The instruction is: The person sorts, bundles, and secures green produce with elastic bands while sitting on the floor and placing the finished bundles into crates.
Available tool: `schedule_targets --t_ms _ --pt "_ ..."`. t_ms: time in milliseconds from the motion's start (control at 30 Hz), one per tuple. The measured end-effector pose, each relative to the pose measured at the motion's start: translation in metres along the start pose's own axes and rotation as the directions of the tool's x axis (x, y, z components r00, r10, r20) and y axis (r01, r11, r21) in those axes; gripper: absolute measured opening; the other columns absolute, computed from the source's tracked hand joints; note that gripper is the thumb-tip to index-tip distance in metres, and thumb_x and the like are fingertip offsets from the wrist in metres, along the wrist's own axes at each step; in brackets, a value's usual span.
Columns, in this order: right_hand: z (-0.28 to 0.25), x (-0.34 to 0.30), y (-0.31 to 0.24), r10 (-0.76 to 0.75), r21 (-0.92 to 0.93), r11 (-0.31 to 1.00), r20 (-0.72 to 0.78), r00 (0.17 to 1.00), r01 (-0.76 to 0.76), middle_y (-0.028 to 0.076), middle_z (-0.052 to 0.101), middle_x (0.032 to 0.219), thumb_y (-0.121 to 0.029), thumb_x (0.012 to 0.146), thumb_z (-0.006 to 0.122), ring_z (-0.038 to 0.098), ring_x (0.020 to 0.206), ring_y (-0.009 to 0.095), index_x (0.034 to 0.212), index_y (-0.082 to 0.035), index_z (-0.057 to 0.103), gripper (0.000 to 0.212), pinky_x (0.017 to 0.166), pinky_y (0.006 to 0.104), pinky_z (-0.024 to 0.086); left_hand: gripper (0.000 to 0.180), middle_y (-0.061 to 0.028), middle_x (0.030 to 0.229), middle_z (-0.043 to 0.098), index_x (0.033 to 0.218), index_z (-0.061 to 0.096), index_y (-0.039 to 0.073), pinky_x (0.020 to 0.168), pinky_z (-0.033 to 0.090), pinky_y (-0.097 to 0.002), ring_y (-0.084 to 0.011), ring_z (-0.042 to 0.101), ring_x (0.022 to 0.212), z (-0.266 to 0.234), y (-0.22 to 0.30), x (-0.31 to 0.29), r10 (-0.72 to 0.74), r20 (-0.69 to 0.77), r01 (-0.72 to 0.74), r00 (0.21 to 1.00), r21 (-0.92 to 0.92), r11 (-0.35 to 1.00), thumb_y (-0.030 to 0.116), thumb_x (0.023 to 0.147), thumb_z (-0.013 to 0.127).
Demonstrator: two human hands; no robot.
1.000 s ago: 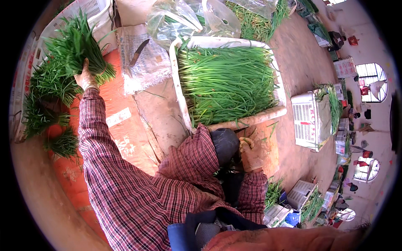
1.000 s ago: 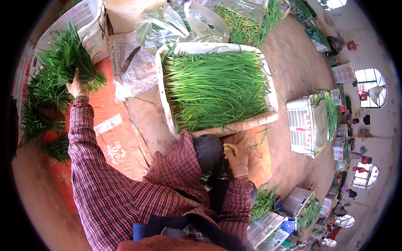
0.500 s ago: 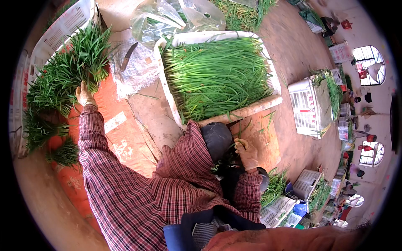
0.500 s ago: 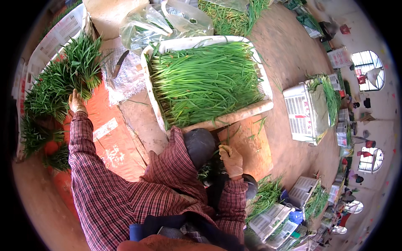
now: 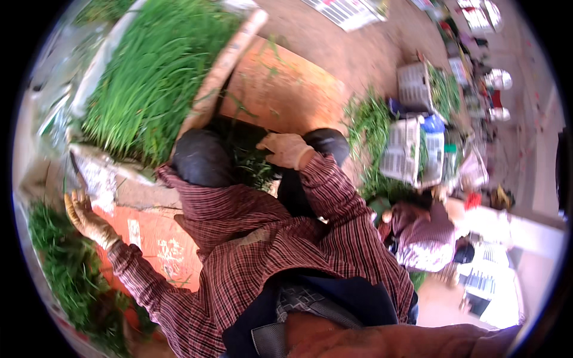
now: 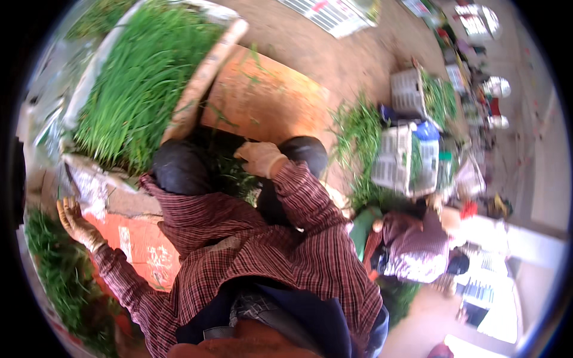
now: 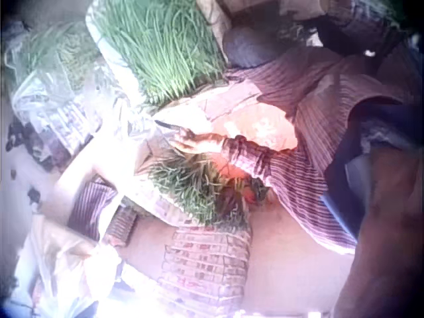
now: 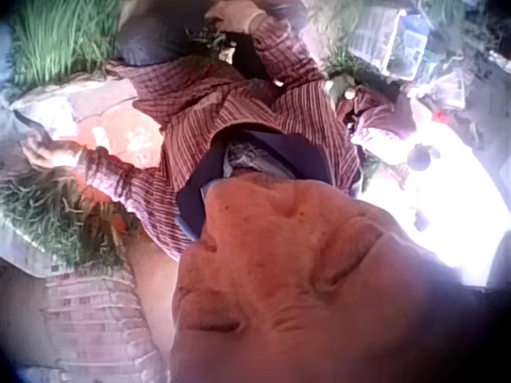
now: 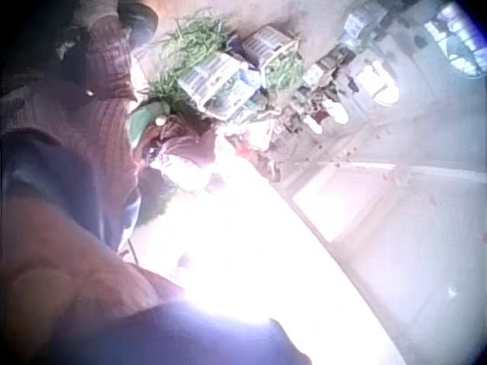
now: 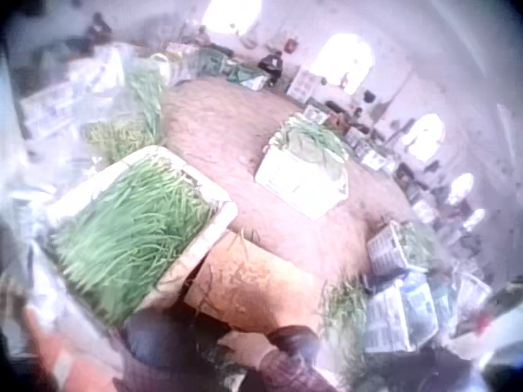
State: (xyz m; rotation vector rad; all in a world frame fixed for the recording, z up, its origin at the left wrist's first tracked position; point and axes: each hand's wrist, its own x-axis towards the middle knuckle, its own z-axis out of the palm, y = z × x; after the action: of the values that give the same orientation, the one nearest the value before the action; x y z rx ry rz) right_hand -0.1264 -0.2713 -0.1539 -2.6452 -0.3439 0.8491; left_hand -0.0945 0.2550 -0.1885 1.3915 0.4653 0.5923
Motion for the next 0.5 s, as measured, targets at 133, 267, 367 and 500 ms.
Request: schedule_targets --t_ms 133,267,367,500 --pt "-0.021 -0.037 0.007 0.101 0.024 0.995 -0.165 0.981 -0.098 0.017 0.062 0.112 -0.029 0.083 0.058 0.057 0.107 0.033 0.123 -0.008 0.057 0.045 0.091 0.0426 0.046 0.041 -0.0217 0.127 0.052 0.134 0.044 -0.001 0.099 0.043 -0.0385 -0.0280 0.056 0.111 0.095 0.030 -0.020 0.013 0.293 -0.026 0.956 0.039 0.999 0.013 0.096 0.049" --pt "-0.047 -0.104 0.048 0.255 0.353 0.933 -0.515 0.818 -0.069 0.016 0.067 0.097 -0.022 0.089 0.059 0.065 0.092 0.029 0.112 -0.006 0.064 0.029 0.081 0.0336 0.051 0.043 -0.0148 0.130 0.052 0.134 0.045 -0.001 0.099 0.042 -0.0377 -0.0248 0.055 0.111 0.190 0.046 -0.049 -0.104 0.641 -0.055 0.761 0.224 0.973 0.020 0.096 0.051" --pt "-0.022 -0.130 0.104 0.660 0.768 0.639 -0.531 0.532 -0.026 0.007 0.067 0.084 -0.015 0.089 0.059 0.063 0.072 0.013 0.106 -0.003 0.065 0.022 0.062 0.0266 0.050 0.050 -0.0207 0.128 0.052 0.135 0.043 -0.001 0.099 0.041 -0.0356 -0.0254 0.055 0.110 0.198 0.029 -0.048 -0.149 0.719 -0.083 0.679 0.277 0.957 0.026 0.095 0.054" --pt "0.131 -0.157 0.208 0.923 0.964 0.260 -0.229 0.310 -0.063 0.007 0.068 0.082 -0.015 0.084 0.061 0.063 0.072 0.012 0.102 -0.003 0.065 0.022 0.068 0.0277 0.051 0.044 -0.0196 0.132 0.050 0.132 0.045 -0.004 0.099 0.042 -0.0340 -0.0256 0.054 0.114 0.212 0.021 -0.058 -0.270 0.754 -0.074 0.598 0.388 0.919 0.022 0.096 0.051"
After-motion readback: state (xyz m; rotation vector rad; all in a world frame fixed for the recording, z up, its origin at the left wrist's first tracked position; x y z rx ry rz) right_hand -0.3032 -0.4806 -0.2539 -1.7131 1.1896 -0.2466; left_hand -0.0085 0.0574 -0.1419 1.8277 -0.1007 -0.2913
